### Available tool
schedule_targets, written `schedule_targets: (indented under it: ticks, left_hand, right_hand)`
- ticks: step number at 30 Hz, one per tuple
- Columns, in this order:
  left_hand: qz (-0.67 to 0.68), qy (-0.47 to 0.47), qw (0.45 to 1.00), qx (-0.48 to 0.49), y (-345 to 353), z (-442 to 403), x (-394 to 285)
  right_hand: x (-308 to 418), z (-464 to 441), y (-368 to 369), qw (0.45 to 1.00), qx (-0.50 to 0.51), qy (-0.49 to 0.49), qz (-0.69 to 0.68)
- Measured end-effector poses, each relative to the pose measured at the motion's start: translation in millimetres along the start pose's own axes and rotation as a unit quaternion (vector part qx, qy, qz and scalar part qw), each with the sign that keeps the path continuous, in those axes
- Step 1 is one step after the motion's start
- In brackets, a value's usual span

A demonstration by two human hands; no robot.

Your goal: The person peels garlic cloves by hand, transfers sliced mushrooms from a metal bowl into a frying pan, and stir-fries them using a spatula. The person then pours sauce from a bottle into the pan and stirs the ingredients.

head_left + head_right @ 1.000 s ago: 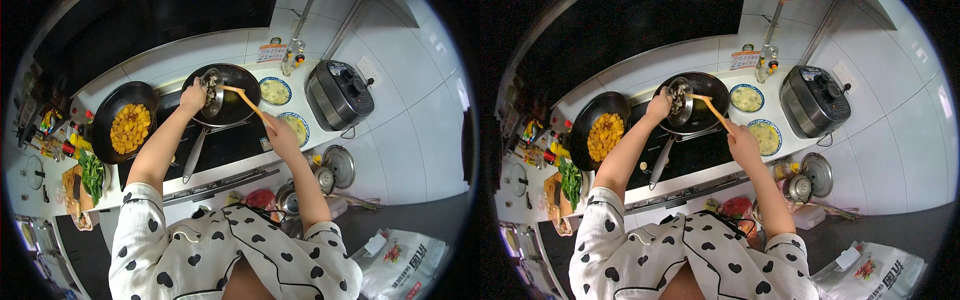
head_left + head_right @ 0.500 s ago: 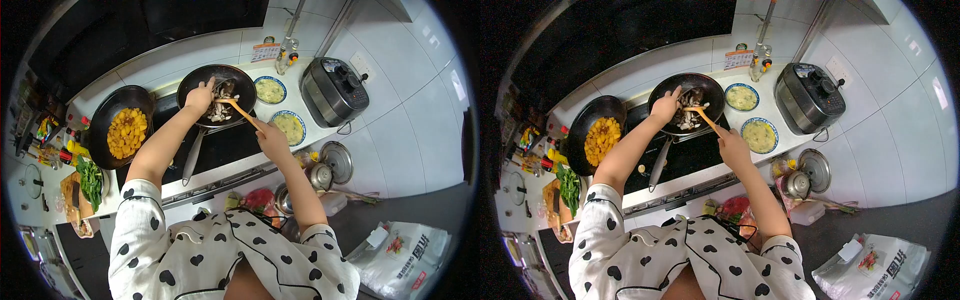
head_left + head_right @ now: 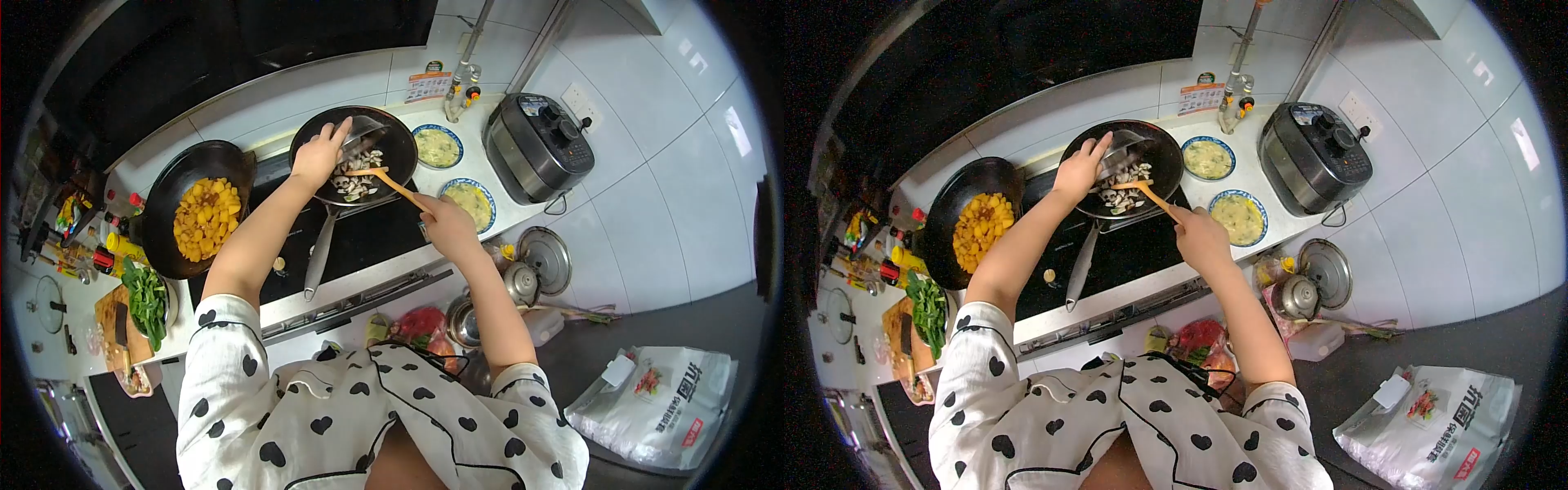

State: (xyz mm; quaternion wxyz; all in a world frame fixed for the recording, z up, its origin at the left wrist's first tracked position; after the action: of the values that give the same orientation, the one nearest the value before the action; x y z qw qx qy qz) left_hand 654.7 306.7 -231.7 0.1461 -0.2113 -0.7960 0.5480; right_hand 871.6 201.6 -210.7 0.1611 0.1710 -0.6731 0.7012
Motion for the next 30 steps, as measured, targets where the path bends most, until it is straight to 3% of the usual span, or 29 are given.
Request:
schedule_targets:
  ticks: [11,18,26,30]
  left_hand:
    - [0.145,-0.170,0.975,-0.004,6,34,35]
    - [0.183,-0.242,0.948,-0.100,-3,60,70]
    - [0.225,-0.309,0.914,-0.136,28,79,102]
    - [0.236,-0.317,0.908,-0.140,19,86,104]
  right_hand:
    - [30,-11,35,0.995,-0.027,-0.007,0.099]
    - [30,-38,34,0.990,-0.121,-0.045,0.062]
    - [33,-55,72,0.994,-0.028,-0.030,0.100]
    - [35,-29,20,0.991,-0.062,-0.060,0.103]
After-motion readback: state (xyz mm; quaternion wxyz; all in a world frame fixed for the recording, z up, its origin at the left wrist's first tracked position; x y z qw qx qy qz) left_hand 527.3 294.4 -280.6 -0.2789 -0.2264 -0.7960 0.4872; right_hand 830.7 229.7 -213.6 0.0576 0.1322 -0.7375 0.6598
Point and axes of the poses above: each hand's wrist, its own z-axis away from the middle knuckle, its own y-axis out of the palm, x = y × z, the point moved 10 cm from there along -z, towards the middle knuckle, and after that the axes turned 14 degrees about y, right-handed, at the moved point
